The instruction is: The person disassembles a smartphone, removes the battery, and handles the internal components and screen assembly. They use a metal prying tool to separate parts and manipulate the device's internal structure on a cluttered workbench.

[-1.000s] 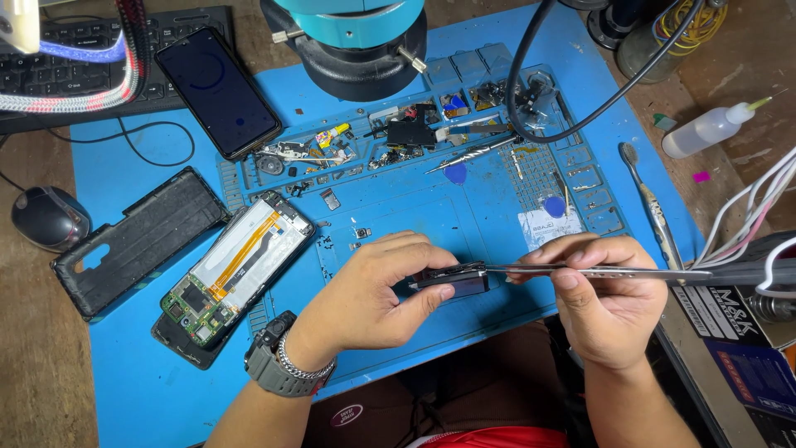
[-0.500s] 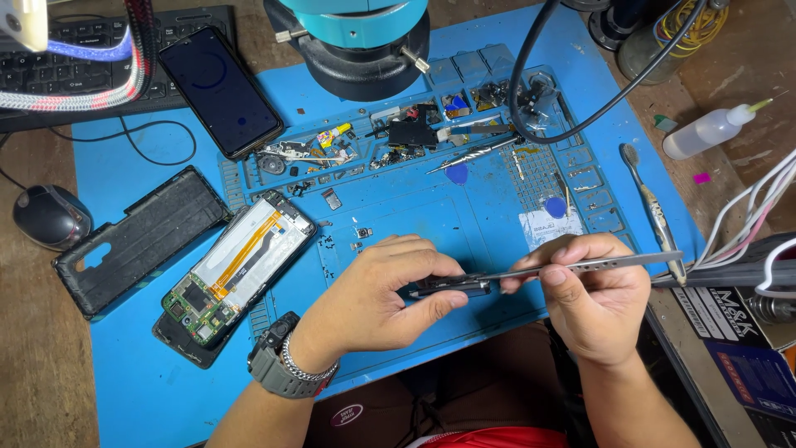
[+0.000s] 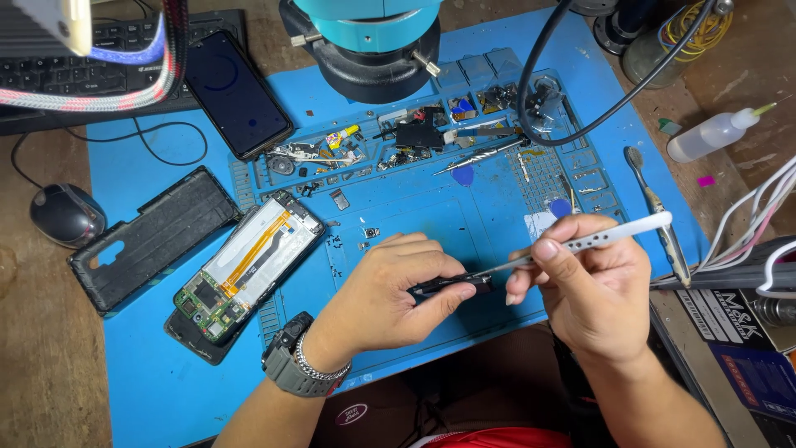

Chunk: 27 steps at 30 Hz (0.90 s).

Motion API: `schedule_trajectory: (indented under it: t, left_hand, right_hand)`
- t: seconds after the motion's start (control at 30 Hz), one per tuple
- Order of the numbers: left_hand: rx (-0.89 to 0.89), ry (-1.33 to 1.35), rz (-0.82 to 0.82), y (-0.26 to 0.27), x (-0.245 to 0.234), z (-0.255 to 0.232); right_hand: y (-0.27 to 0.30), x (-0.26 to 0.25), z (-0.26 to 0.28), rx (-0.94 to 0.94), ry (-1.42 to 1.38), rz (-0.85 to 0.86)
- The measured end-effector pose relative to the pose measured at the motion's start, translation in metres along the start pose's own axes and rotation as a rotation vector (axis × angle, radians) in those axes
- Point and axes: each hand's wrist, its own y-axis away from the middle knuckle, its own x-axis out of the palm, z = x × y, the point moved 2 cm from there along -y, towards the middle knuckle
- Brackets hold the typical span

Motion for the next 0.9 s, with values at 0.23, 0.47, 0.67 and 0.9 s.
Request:
schedule_trajectory:
  t: [0.23, 0.47, 0.67, 0.9]
  left_hand:
    - [-0.121, 0.008, -0.044, 0.002, -0.004, 0.012]
    - [-0.376, 0.141, -0.116, 0.003, -0.003, 0.021]
    - [-0.432, 0.253, -0.12, 0.001, 0.01, 0.037]
    - [-0.387, 0.494, -0.183, -0.022, 0.027, 0.017]
  right_hand:
    - [-0.027, -0.015, -0.008, 0.052, -0.055, -0.001]
    - [-0.046, -0.082, 0.0, 0.102, 0.691, -0.181]
    - [-0.044, -0.101, 0.006, -0.067, 1.492, -0.26]
    - [-0.003, -0.028, -0.025, -0.221, 0.692, 0.163]
